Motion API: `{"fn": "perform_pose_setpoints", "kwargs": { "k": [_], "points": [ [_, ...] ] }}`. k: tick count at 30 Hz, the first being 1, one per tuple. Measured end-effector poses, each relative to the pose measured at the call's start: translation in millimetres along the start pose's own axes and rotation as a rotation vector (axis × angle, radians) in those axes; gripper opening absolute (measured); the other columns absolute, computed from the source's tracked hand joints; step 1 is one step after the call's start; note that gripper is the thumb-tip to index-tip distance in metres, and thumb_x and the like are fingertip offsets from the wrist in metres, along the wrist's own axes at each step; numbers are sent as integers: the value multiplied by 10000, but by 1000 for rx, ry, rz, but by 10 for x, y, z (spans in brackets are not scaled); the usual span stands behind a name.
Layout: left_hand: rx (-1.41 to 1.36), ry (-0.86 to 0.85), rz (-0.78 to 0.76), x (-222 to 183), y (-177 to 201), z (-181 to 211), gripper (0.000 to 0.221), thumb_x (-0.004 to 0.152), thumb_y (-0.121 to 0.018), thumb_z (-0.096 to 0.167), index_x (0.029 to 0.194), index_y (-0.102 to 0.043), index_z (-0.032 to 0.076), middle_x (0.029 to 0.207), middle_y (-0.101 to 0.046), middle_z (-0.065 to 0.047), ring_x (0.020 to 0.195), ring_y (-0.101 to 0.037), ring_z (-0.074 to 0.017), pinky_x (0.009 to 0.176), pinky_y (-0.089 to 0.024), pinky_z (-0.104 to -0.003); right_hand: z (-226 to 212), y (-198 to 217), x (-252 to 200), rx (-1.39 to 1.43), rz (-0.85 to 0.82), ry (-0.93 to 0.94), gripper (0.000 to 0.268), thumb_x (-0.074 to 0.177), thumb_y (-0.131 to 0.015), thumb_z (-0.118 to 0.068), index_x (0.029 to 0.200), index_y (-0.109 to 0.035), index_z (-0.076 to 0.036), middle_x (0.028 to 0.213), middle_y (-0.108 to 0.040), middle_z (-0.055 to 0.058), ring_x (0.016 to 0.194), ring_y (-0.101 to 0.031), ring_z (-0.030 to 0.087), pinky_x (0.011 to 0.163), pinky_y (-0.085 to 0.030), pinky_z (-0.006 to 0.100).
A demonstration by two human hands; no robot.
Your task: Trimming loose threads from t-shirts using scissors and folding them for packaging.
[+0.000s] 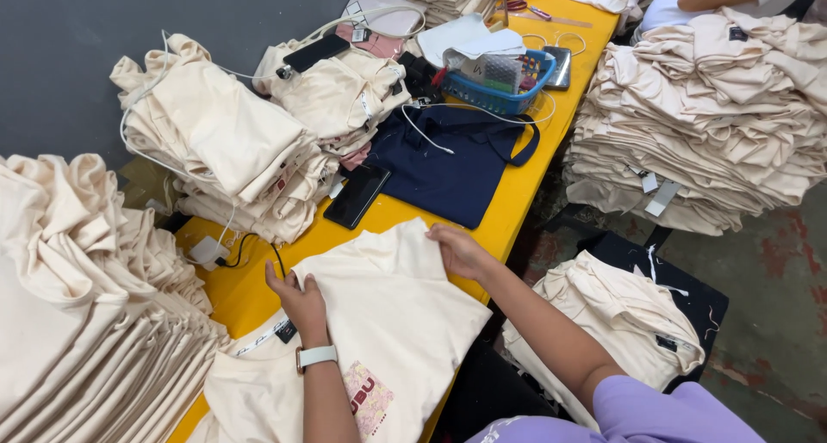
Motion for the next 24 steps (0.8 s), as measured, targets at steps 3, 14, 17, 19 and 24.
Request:
{"fn": "perform_pose_setpoints", "kwargs": {
  "k": [3, 14, 17, 19, 24],
  "points": [
    [26, -4, -1, -26, 19, 20, 784, 982, -583, -21, 1608, -156, 180, 1353, -589, -297, 1292, -554, -470, 1097, -421, -604, 119, -265, -290, -39, -194, -229, 319, 992, -669, -244, 1252, -523, -130, 1026, -702, 60, 882, -750, 179, 764, -630, 341],
    [25, 37, 16, 14, -4, -37, 801, 982, -576, -32, 1609, -140, 206, 1378, -564, -297, 1309, -536, -471, 1086, -446, -592, -1110, -53, -674, -1450, 322, 15, 578, 965, -554, -679, 1023, -740, -134, 936, -767, 119, 965, -719, 367, 842, -542, 462],
    [-14, 16, -1, 17, -5, -39, 804, 980, -607, -19, 1601, -136, 179, 1350, -574, -311, 1285, -556, -480, 1078, -448, -593, -929, -308, -574, -1436, 243, 18, 659, 895, -632, -697, 1097, -725, -77, 1044, -765, 172, 1073, -698, 413, 935, -535, 518],
    [-25, 14, -6, 34, -14, -48, 832, 968, -629, -21, 1603, -130, 175, 1338, -586, -302, 1271, -571, -469, 1071, -455, -590, -806, -344, -381, -1338, 216, 121, 473, 865, -731, -512, 1004, -725, -59, 858, -700, 131, 874, -676, 346, 783, -509, 436],
    [-35, 27, -21, 41, -6, -61, 877, 949, -661, -24, 1607, -113, 164, 1313, -608, -290, 1247, -595, -458, 1060, -463, -586, -373, 44, 28, -653, 210, 182, 278, 777, -881, -254, 807, -654, -96, 670, -614, 19, 605, -599, 146, 540, -464, 254]
  ]
}}
Point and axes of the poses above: each hand's wrist, its own x-axis towards the middle knuckle, its own y-axis out of the back of the hand, z = x × y, the point moved 9 cm from there along x, towards the middle knuckle
